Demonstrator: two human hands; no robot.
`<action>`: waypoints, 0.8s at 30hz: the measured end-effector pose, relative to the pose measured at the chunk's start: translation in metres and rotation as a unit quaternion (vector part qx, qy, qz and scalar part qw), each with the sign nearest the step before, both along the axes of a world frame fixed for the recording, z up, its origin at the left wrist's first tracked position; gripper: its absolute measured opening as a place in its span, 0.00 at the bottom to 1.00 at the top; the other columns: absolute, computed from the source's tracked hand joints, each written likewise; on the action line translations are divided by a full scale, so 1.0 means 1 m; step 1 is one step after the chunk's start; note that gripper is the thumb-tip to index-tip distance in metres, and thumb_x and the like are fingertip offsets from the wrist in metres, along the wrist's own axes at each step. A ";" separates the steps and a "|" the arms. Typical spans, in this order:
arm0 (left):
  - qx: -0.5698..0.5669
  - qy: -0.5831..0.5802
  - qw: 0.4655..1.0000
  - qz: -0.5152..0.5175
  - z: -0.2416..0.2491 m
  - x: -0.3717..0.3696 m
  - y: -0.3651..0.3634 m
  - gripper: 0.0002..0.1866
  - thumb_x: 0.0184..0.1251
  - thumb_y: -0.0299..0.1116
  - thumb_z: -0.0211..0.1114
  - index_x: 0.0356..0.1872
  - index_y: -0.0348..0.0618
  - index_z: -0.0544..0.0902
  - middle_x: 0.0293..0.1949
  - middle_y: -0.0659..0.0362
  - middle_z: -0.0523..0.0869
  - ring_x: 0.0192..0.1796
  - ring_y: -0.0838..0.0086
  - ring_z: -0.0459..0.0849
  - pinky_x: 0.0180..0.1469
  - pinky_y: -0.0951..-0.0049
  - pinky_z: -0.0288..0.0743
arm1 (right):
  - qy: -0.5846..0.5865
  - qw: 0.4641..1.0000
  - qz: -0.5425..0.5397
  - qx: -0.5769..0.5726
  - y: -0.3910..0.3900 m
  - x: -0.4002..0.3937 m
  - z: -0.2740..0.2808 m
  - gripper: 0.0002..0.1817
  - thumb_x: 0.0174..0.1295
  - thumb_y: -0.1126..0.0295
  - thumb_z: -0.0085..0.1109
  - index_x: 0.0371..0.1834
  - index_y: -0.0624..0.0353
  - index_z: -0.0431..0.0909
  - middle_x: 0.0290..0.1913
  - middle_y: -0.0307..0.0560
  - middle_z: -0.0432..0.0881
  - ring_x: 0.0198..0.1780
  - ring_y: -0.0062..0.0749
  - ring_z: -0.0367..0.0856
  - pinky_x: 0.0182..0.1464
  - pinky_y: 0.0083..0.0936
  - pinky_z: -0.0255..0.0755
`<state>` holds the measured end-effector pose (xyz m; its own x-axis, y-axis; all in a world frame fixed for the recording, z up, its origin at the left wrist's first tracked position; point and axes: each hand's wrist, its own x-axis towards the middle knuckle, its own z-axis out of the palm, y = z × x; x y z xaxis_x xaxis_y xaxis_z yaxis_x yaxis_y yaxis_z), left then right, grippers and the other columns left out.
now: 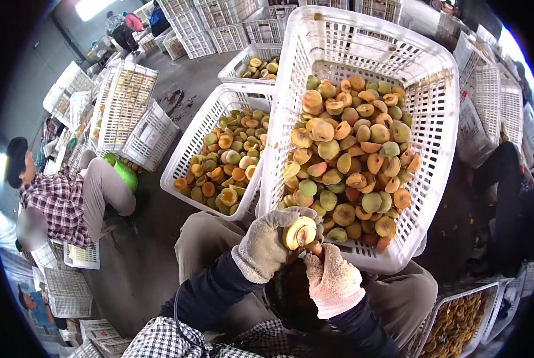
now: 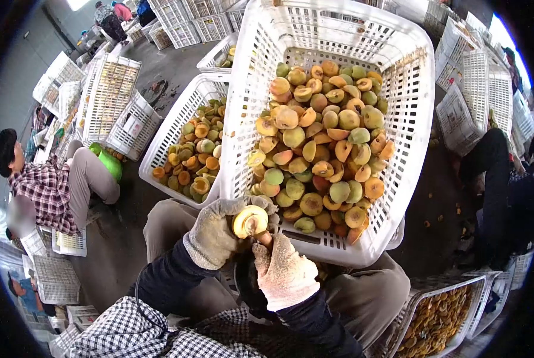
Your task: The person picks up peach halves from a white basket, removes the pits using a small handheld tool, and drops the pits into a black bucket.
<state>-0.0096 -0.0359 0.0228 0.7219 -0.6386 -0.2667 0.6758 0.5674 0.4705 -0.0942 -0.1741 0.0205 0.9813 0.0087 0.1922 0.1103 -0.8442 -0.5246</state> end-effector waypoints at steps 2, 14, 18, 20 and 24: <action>0.037 0.024 0.997 0.055 0.009 -0.003 -0.001 0.16 0.64 0.37 0.57 0.46 0.36 0.74 0.44 0.51 0.79 0.40 0.60 0.82 0.40 0.64 0.79 | 0.005 0.999 0.010 0.033 -0.001 0.001 0.000 0.07 0.62 0.66 0.53 0.37 0.57 0.74 0.35 0.47 0.76 0.22 0.41 0.77 0.24 0.31 0.71; 0.071 0.057 0.989 0.119 0.005 -0.006 0.000 0.22 0.65 0.51 0.56 0.37 0.38 0.75 0.33 0.52 0.81 0.32 0.63 0.83 0.37 0.66 0.80 | 0.016 1.000 -0.013 0.004 0.015 0.007 0.015 0.10 0.61 0.64 0.56 0.36 0.59 0.73 0.21 0.49 0.76 0.20 0.45 0.76 0.23 0.33 0.71; 0.058 0.102 0.986 0.120 0.006 -0.004 -0.003 0.21 0.65 0.49 0.57 0.30 0.37 0.77 0.29 0.50 0.82 0.34 0.60 0.83 0.40 0.62 0.80 | 0.007 0.999 0.013 0.030 0.014 0.007 0.010 0.10 0.60 0.64 0.56 0.36 0.59 0.72 0.19 0.48 0.75 0.19 0.44 0.76 0.21 0.33 0.70; 0.043 0.093 0.991 0.084 0.007 -0.003 -0.002 0.19 0.65 0.47 0.57 0.31 0.37 0.77 0.29 0.51 0.82 0.33 0.60 0.83 0.40 0.62 0.80 | 0.042 0.999 0.005 0.024 0.014 0.004 0.013 0.09 0.61 0.65 0.55 0.35 0.59 0.71 0.18 0.47 0.74 0.17 0.42 0.75 0.20 0.31 0.70; 0.063 0.063 0.990 0.106 0.001 -0.002 -0.004 0.18 0.66 0.46 0.56 0.29 0.39 0.76 0.26 0.53 0.80 0.31 0.61 0.83 0.40 0.61 0.80 | 0.133 0.956 0.097 0.244 0.004 -0.001 0.003 0.13 0.61 0.69 0.52 0.46 0.61 0.71 0.40 0.52 0.76 0.26 0.37 0.77 0.25 0.26 0.71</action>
<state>-0.0116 -0.0404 0.0240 0.7921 -0.4323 -0.4309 0.6056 0.6450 0.4661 -0.0953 -0.1697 0.0236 0.9850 0.1690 -0.0361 0.0482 -0.4690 -0.8819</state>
